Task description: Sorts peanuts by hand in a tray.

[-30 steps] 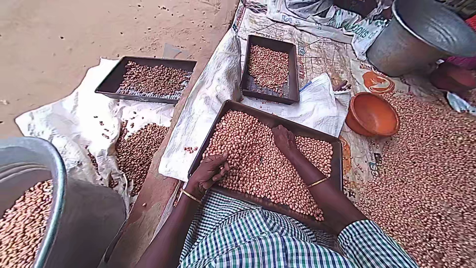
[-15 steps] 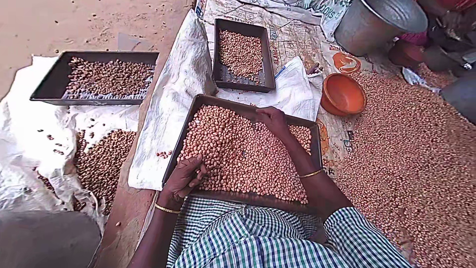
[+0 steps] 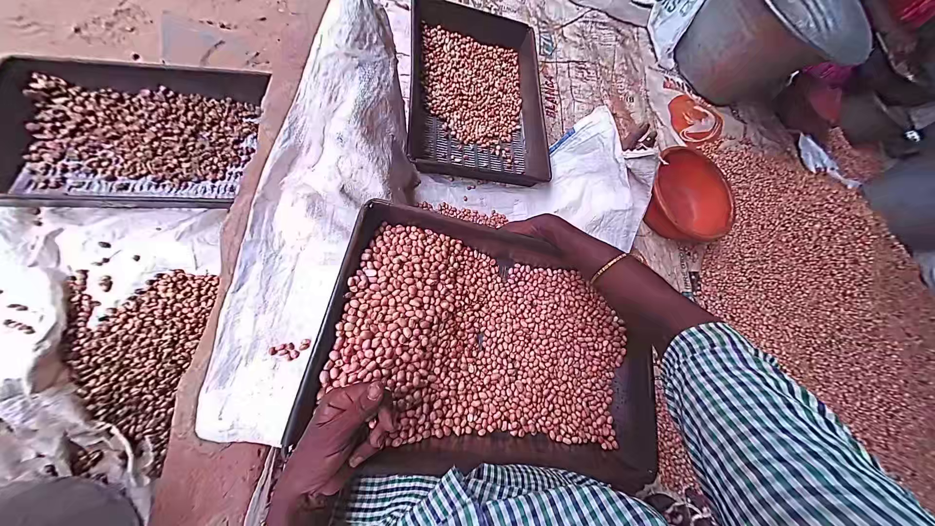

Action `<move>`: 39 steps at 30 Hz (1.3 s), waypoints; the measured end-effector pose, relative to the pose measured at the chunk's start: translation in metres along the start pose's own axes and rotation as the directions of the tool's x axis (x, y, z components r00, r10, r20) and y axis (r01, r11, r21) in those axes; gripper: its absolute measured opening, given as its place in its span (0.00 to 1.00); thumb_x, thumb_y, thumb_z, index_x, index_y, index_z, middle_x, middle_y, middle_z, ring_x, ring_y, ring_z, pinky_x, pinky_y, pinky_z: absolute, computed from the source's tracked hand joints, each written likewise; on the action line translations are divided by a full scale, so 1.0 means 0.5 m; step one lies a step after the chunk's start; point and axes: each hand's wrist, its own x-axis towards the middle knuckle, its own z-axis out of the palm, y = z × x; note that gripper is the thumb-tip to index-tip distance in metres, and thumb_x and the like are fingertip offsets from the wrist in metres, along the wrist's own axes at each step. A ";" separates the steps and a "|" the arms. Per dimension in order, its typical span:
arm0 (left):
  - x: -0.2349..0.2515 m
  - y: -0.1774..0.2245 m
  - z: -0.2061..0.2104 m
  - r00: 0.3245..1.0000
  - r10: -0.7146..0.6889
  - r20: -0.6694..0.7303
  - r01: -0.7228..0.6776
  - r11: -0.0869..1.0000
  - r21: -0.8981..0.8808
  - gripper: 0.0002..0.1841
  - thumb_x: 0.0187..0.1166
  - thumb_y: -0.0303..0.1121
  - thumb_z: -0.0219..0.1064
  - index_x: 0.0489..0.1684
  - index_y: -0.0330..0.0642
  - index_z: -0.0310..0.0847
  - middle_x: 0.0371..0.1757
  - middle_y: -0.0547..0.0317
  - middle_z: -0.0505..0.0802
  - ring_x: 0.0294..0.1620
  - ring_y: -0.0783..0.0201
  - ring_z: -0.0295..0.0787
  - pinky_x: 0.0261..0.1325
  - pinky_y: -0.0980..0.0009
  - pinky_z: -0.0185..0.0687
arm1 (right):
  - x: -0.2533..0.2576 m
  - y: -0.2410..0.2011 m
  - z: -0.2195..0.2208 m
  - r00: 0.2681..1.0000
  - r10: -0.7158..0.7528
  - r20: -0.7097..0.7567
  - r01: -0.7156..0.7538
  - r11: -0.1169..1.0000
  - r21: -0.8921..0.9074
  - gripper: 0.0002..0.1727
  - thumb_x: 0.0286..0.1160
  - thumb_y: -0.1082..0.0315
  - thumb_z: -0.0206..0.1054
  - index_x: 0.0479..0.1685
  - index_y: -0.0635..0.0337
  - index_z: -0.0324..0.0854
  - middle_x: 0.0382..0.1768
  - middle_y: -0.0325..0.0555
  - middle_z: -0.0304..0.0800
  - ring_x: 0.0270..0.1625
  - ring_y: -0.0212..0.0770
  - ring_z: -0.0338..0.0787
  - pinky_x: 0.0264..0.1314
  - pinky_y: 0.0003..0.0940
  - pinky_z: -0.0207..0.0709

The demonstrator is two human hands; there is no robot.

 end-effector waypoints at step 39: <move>0.005 0.022 0.030 0.987 -0.023 -0.157 0.027 0.999 0.024 0.30 0.92 0.29 0.41 0.13 0.48 0.82 0.09 0.76 0.81 0.05 0.87 0.66 0.10 0.90 0.59 | -0.063 -0.071 0.140 0.680 -0.507 -0.529 0.428 0.861 -0.274 0.15 0.88 0.70 0.57 0.57 0.74 0.83 0.49 0.57 0.92 0.50 0.40 0.92 0.60 0.36 0.83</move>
